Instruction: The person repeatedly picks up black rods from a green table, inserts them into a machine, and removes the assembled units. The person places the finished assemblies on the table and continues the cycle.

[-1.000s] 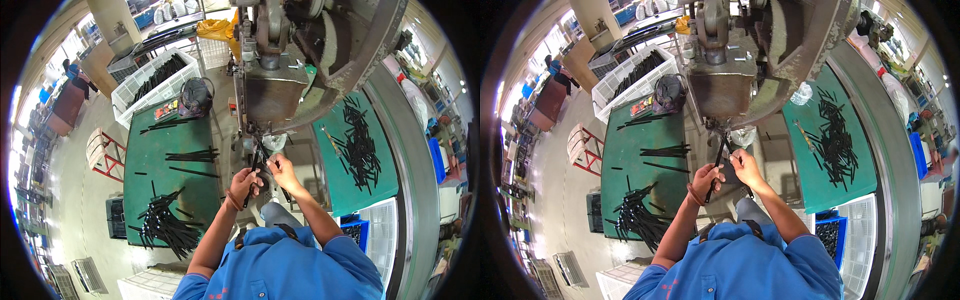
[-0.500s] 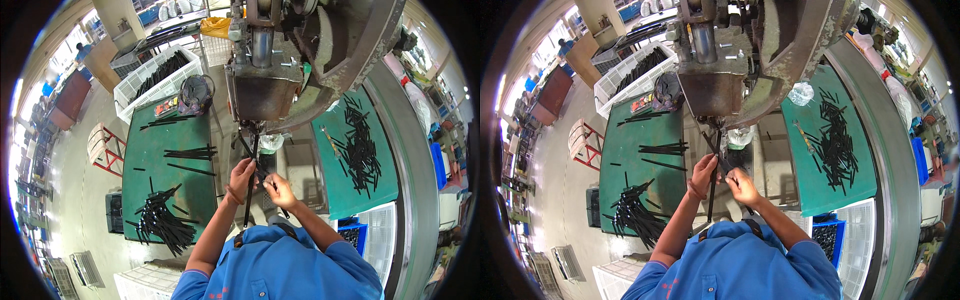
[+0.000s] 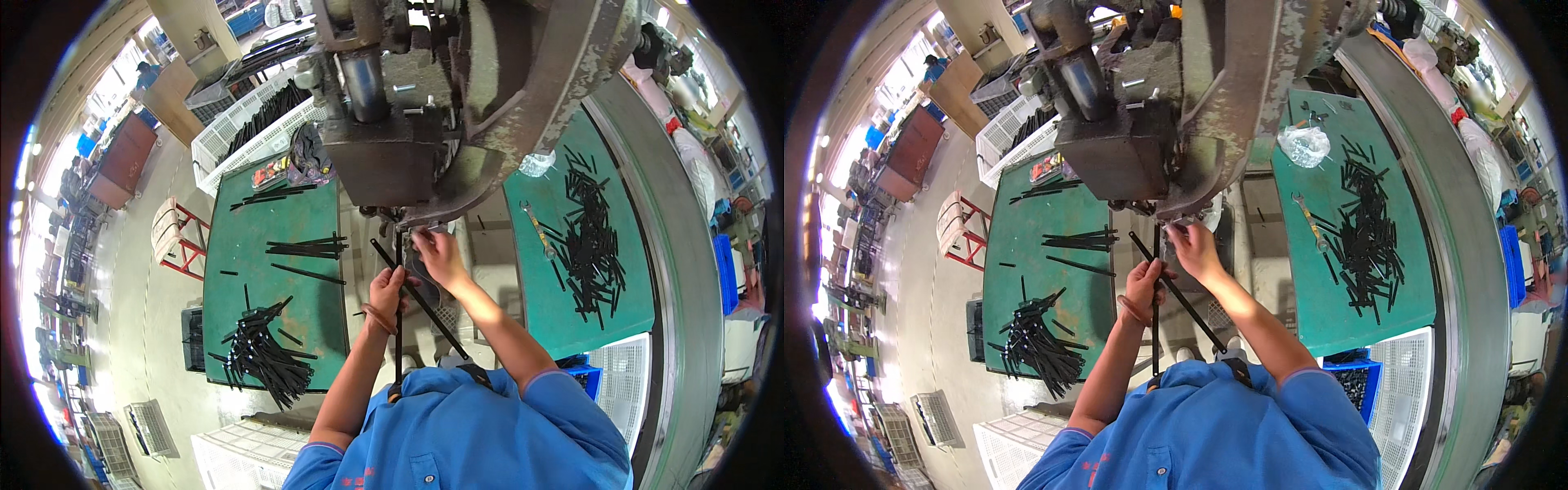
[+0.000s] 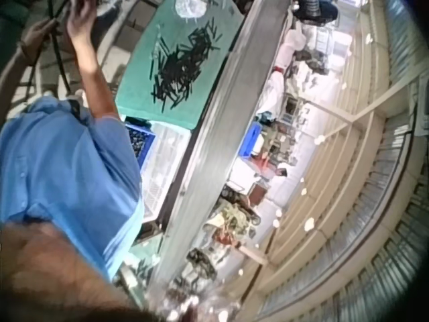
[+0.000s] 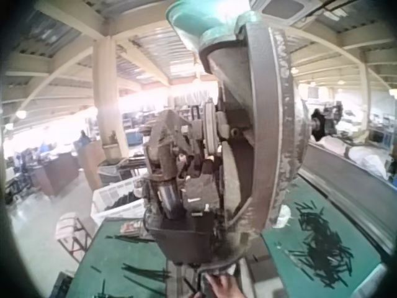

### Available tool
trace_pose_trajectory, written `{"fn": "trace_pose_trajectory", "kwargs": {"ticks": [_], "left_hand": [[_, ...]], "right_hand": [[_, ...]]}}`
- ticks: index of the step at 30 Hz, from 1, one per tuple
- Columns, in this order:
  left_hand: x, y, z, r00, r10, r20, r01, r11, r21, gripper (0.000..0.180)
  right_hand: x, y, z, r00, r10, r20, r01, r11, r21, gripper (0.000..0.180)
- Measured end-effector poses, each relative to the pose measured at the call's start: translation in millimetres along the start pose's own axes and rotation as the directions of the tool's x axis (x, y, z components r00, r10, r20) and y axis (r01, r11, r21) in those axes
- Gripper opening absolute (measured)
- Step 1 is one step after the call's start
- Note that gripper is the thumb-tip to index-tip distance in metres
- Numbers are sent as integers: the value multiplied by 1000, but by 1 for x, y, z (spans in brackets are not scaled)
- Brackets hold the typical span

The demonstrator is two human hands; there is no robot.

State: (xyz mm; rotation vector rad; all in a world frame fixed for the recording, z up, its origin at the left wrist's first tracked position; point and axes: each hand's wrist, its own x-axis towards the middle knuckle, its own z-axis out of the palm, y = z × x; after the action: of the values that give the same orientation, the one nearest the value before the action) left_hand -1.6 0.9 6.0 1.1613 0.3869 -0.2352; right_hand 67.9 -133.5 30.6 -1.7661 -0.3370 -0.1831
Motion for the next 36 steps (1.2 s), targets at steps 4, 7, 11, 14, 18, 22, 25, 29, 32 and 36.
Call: {"fn": "trace_pose_trajectory", "kwargs": {"ticks": [4,7,11,14,18,22,25,29,32,36], "left_hand": [[0,2,3,1000,21,15,-21,1000,16,21],[1,-2,-3,999,25,32,-26,1000,14,21],[2,-3,-5,1000,14,19,-13,999,-30,21],[4,-4,-4,999,14,35,-13,999,-37,22],[3,-1,3,1000,0,9,0,1000,12,17],[3,-2,-7,1000,-7,5,7,999,-45,15],[6,-8,-11,1000,24,-4,-24,1000,-19,17],[3,-7,-7,998,54,21,-55,998,20,18],[1,-7,-2,996,80,46,-82,996,35,20],[3,-12,-1,994,101,44,-102,995,21,20]], "right_hand": [[22,23,27,978,-181,-107,175,983,-57,11],[25,31,35,926,-354,-133,317,918,-237,8],[33,40,45,894,-446,-37,365,774,-517,5],[36,27,35,930,368,20,-354,877,324,11],[25,69,-26,791,596,-138,-516,771,373,15],[-66,79,-134,908,334,-254,-376,915,-143,18],[-151,124,-234,799,386,-461,-549,781,-298,16],[-222,135,-344,717,180,-673,-681,386,-623,10],[-223,140,-378,878,47,-477,-468,297,-832,8],[-192,173,-407,992,54,-116,-123,136,-983,10]]}}
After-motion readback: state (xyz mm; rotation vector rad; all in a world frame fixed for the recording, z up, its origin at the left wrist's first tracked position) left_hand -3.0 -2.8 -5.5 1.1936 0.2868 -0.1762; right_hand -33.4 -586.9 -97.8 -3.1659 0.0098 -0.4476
